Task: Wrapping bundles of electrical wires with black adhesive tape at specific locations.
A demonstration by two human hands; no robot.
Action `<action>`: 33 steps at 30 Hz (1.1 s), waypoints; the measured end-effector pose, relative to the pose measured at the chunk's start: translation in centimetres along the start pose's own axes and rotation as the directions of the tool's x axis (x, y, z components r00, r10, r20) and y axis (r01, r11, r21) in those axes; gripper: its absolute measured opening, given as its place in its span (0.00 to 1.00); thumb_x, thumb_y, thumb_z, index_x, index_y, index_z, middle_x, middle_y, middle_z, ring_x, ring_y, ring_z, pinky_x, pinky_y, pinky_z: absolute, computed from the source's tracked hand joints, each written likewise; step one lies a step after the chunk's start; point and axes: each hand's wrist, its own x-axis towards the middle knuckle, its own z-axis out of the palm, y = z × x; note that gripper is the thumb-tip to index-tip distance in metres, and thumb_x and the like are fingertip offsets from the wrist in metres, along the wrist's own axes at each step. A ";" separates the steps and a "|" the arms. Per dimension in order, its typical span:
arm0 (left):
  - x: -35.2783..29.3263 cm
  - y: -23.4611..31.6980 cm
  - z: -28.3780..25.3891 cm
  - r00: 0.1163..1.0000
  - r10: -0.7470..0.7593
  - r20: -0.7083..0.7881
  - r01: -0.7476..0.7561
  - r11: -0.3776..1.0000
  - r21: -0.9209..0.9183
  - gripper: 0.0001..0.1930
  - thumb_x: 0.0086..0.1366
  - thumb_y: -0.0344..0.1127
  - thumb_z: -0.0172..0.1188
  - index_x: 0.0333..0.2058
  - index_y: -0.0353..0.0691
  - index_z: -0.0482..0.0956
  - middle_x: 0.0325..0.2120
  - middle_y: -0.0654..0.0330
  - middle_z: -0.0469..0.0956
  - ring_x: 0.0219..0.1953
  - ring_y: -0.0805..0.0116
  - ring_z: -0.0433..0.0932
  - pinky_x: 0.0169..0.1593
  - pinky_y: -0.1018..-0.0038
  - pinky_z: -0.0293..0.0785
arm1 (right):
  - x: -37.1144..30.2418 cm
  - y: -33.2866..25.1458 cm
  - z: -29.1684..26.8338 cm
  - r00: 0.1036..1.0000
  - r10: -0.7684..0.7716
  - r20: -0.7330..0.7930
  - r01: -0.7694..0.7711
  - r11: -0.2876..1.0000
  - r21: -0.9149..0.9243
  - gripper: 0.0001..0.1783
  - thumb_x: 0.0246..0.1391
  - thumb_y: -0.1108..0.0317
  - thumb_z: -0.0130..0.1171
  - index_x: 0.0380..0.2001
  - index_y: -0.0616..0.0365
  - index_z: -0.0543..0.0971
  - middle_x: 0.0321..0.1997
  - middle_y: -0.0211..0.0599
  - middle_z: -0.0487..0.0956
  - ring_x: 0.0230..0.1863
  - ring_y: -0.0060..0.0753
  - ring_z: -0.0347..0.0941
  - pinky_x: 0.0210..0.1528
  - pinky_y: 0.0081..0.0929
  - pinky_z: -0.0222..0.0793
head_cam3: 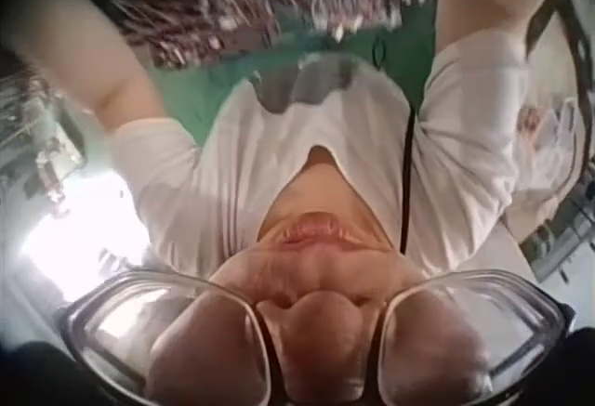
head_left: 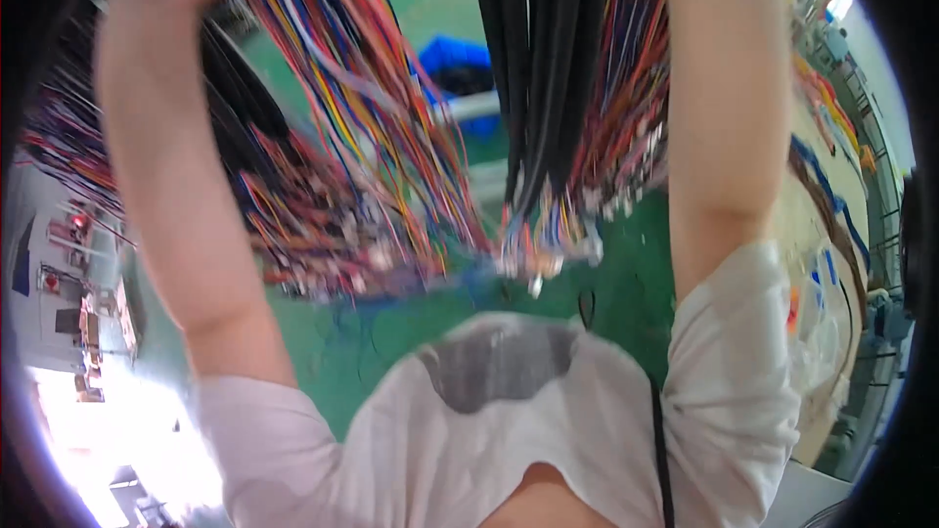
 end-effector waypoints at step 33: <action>-3.3 6.1 1.1 1.000 0.001 -0.009 -0.005 0.864 -0.504 0.09 0.60 0.39 0.49 0.27 0.39 0.66 0.13 0.66 0.62 0.14 0.74 0.62 0.23 0.73 0.65 | -1.4 -4.8 -0.6 0.865 -0.443 0.236 0.417 0.896 0.154 0.11 0.42 0.66 0.58 0.24 0.64 0.74 0.20 0.35 0.74 0.17 0.24 0.70 0.19 0.21 0.67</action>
